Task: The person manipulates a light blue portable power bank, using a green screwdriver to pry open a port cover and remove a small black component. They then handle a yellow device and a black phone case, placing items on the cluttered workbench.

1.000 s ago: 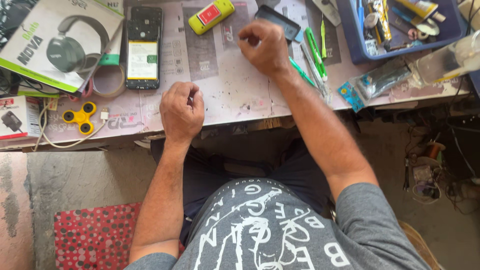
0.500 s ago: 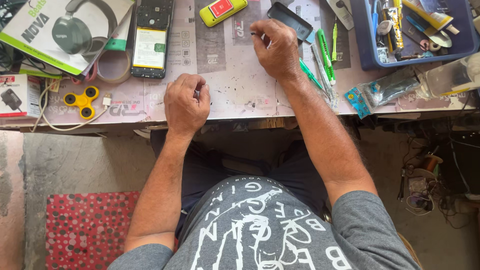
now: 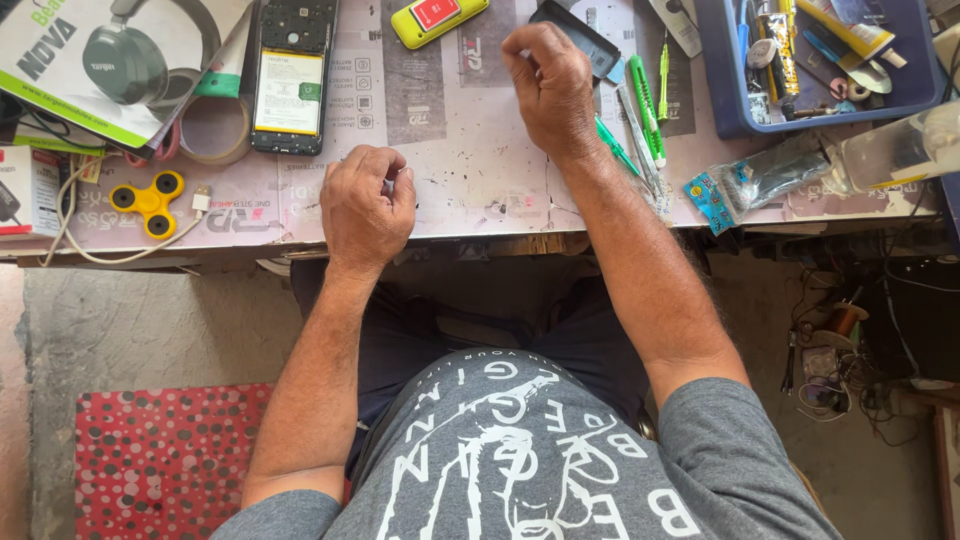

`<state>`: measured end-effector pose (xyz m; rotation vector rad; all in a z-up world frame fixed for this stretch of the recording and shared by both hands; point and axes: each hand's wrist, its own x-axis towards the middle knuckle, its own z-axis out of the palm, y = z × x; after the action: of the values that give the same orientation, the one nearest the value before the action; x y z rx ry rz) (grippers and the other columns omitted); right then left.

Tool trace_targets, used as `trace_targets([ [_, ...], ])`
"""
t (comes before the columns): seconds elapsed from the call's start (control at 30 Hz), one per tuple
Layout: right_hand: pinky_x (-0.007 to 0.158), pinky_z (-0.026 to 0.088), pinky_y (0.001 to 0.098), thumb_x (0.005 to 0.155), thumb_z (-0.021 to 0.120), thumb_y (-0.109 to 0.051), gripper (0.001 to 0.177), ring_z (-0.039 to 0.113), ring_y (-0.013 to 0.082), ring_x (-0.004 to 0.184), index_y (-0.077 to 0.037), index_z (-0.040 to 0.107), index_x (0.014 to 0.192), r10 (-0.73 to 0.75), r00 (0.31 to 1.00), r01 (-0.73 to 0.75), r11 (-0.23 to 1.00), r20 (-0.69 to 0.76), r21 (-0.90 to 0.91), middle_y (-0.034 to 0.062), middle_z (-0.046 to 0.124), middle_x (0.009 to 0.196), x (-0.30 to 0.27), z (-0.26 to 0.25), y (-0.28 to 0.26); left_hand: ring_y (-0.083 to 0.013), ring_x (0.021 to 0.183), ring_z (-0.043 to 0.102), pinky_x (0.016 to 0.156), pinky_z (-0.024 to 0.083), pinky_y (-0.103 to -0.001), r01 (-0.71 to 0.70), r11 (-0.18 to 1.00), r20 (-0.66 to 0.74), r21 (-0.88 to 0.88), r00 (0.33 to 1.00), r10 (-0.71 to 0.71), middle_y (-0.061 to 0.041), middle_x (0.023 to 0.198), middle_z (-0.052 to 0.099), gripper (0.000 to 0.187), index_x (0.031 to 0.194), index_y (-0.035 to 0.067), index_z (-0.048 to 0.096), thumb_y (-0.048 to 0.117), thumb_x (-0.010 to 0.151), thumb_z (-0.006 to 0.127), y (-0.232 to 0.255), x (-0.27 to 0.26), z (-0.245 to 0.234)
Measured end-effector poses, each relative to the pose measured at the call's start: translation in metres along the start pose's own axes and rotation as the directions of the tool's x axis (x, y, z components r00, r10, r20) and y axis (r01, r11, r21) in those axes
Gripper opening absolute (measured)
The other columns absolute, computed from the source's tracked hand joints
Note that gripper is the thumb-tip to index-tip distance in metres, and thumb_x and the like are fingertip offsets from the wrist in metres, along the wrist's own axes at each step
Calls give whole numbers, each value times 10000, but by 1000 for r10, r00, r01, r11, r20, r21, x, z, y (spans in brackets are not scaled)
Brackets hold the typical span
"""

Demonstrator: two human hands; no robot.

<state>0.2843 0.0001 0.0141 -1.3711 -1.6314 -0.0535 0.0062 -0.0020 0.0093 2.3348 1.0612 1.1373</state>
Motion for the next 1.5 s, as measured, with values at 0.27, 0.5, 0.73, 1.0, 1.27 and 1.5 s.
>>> trace_targets([
  [0.27,678,580,267,956,760,32,132,718,118,831,-65,689,1012,-50,999,50,999,10,8,30,726,965,2,-2,-3,-165,660,587,744,441,-377,-11,1000,-1,6,1000,11,-9,846,643,86,922,86,665,98,894,746,0,0,0],
  [0.5,653,591,252,907,776,58,165,713,107,787,-73,704,977,-66,998,66,997,10,-28,45,750,968,0,-2,-2,-141,649,591,740,444,-364,-7,1000,13,16,1000,6,-3,852,654,86,936,86,673,95,898,749,-2,-2,2],
  [0.73,602,575,222,940,784,20,216,690,68,712,-47,683,1118,65,998,-66,998,25,21,39,752,944,-2,-1,-3,-149,654,606,755,448,-370,-2,1000,16,21,1000,1,-11,858,658,96,930,81,673,96,885,758,0,0,0],
  [1.0,604,559,229,930,786,40,226,686,90,723,-36,728,1134,-7,1000,7,1000,9,25,61,758,976,2,-5,-11,-149,657,615,768,452,-369,2,1000,17,18,1000,-2,-12,861,659,91,936,76,675,96,894,754,2,0,-1],
  [1.27,633,583,228,930,780,27,153,716,95,761,-32,740,1066,20,1000,-20,999,15,49,55,752,968,3,-6,-14,-157,647,612,759,449,-370,-4,999,23,34,1000,3,-24,855,659,103,928,68,672,93,889,764,2,0,0],
  [1.5,624,577,242,924,777,49,105,705,137,818,-21,713,969,-70,997,72,994,-28,87,87,690,1007,6,-7,-16,-161,655,613,752,443,-376,-10,999,27,51,1000,8,-22,846,657,113,927,70,674,96,879,773,3,0,1],
])
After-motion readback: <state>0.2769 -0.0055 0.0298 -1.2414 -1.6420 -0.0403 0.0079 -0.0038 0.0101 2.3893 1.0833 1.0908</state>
